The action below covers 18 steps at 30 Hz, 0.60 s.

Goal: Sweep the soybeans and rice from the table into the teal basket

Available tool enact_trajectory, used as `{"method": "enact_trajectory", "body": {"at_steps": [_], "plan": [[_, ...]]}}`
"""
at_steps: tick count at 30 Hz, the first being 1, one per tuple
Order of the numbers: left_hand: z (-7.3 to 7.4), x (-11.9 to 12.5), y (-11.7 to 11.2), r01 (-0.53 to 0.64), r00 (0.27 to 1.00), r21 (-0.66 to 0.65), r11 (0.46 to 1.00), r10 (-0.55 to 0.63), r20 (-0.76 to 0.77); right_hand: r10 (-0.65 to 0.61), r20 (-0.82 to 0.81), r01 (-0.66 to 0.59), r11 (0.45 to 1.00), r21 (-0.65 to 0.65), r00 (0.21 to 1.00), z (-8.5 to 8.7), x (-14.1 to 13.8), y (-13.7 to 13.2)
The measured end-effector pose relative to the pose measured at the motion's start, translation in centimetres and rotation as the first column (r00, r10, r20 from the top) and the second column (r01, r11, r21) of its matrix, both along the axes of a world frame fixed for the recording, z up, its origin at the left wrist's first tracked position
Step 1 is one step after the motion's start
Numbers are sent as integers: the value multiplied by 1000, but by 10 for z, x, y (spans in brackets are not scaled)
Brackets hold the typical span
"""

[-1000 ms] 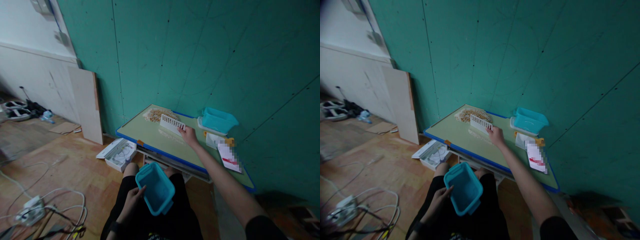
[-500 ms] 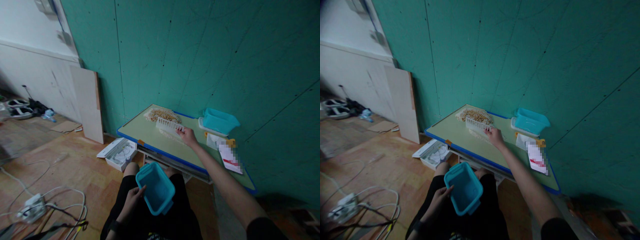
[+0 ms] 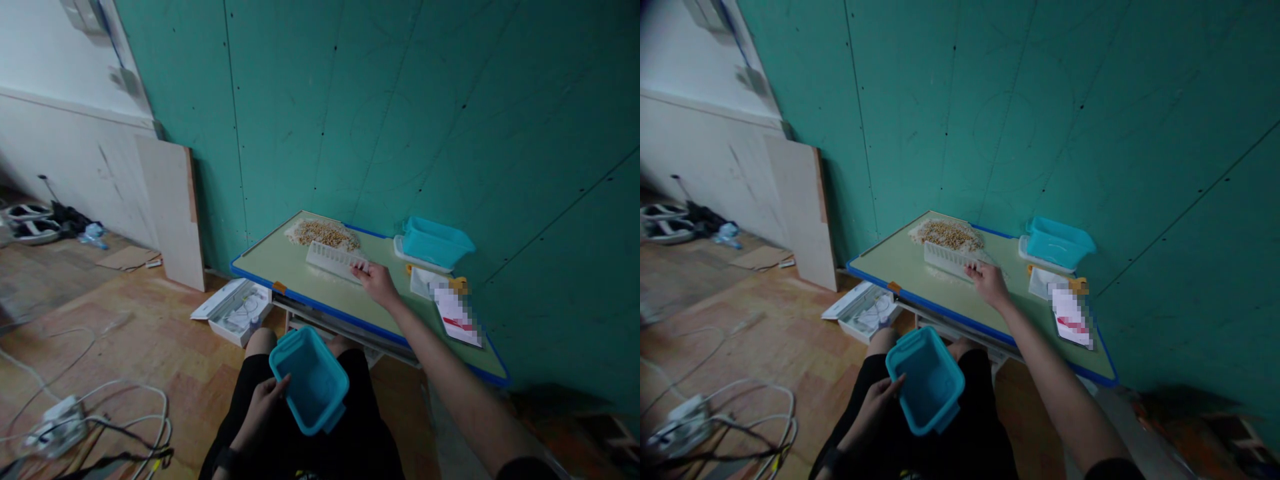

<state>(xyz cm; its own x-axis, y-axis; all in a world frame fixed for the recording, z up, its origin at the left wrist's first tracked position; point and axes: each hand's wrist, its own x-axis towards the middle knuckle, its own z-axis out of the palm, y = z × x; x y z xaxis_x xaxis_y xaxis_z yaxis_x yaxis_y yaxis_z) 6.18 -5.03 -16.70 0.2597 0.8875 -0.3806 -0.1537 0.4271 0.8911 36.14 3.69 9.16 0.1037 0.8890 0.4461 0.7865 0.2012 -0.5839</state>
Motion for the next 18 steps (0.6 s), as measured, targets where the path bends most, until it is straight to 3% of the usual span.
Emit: {"method": "enact_trajectory", "body": {"at_steps": [4, 8, 12, 18], "plan": [[10, 0, -3, -10, 997, -11, 1000, 10, 80, -165, -54, 166, 986, 27, 985, 5, 34, -37], [23, 6, -12, -34, 984, -60, 998, 44, 172, -316, -91, 324, 943, 82, 944, -1, 68, -91], [43, 18, -29, -171, 974, -37, 985, 175, 142, -250, -314, 311, 937, 161, 916, -16, 83, -122], [87, 35, -34, -166, 982, 102, 981, 155, 106, -191, -466, 320, 923, 214, 864, -37, 86, -113]]}}
